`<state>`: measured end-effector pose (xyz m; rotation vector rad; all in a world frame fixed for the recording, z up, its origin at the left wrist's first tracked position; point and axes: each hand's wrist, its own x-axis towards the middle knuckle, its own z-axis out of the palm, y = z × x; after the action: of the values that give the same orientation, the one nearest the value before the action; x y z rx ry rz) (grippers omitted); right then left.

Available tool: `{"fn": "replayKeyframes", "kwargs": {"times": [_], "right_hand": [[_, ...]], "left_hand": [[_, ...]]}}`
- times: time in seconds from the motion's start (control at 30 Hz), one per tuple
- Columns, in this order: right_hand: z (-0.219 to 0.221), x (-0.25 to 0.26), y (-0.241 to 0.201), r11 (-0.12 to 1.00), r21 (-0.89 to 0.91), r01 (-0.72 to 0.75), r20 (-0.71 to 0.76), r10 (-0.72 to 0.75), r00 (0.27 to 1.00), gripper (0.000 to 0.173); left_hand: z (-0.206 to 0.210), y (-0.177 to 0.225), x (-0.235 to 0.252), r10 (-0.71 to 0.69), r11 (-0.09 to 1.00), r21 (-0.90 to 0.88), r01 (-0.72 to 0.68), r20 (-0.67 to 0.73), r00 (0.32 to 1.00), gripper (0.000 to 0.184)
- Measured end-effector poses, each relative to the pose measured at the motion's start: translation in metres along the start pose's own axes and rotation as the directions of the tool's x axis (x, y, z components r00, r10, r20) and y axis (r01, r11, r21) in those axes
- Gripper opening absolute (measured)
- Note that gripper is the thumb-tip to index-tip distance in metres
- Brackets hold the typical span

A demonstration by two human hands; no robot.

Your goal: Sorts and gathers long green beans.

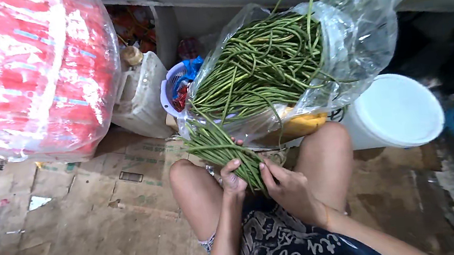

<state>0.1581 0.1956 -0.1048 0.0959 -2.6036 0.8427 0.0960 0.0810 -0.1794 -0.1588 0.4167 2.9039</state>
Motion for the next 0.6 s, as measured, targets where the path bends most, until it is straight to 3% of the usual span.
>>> {"fn": "replayKeyframes", "kwargs": {"times": [0.1, 0.2, 0.3, 0.37, 0.43, 0.47, 0.53, 0.6], "right_hand": [[0.001, 0.0, 0.001, 0.999, -0.03, 0.011, 0.032, -0.01, 0.999, 0.03], [0.0, -0.004, 0.007, 0.985, -0.104, 0.138, 0.133, -0.124, 0.983, 0.032], [-0.009, -0.004, 0.012, 0.94, -0.156, 0.303, 0.398, -0.221, 0.891, 0.04], [-0.014, 0.01, 0.016, 0.927, -0.11, 0.358, 0.489, -0.263, 0.832, 0.045], [-0.022, 0.041, 0.02, 0.956, -0.054, 0.288, 0.52, -0.219, 0.826, 0.054], [-0.022, 0.06, 0.027, 0.97, -0.055, 0.237, 0.487, -0.181, 0.854, 0.05], [-0.014, 0.096, 0.049, 0.975, -0.176, 0.135, 0.382, -0.059, 0.922, 0.038], [-0.004, 0.125, 0.069, 0.944, -0.328, -0.033, 0.34, 0.151, 0.928, 0.036]], "left_hand": [[-0.002, 0.0, 0.003, 0.019, 0.999, -0.033, -0.02, -0.037, 0.999, 0.058], [0.005, 0.006, 0.007, -0.02, 0.99, -0.138, 0.011, -0.061, 0.998, 0.049], [0.011, 0.018, 0.011, -0.077, 0.993, -0.106, 0.053, -0.237, 0.969, 0.04], [0.006, 0.023, 0.011, -0.083, 0.996, -0.031, 0.078, -0.262, 0.962, 0.044], [0.0, 0.026, 0.01, -0.065, 0.998, -0.004, 0.066, -0.227, 0.972, 0.043], [0.0, 0.027, 0.008, -0.05, 0.999, -0.01, 0.049, -0.204, 0.978, 0.041], [-0.001, 0.03, 0.003, -0.017, 1.0, -0.027, 0.013, -0.147, 0.989, 0.038], [-0.002, 0.033, -0.002, 0.008, 0.998, -0.059, -0.013, -0.078, 0.997, 0.035]]}}
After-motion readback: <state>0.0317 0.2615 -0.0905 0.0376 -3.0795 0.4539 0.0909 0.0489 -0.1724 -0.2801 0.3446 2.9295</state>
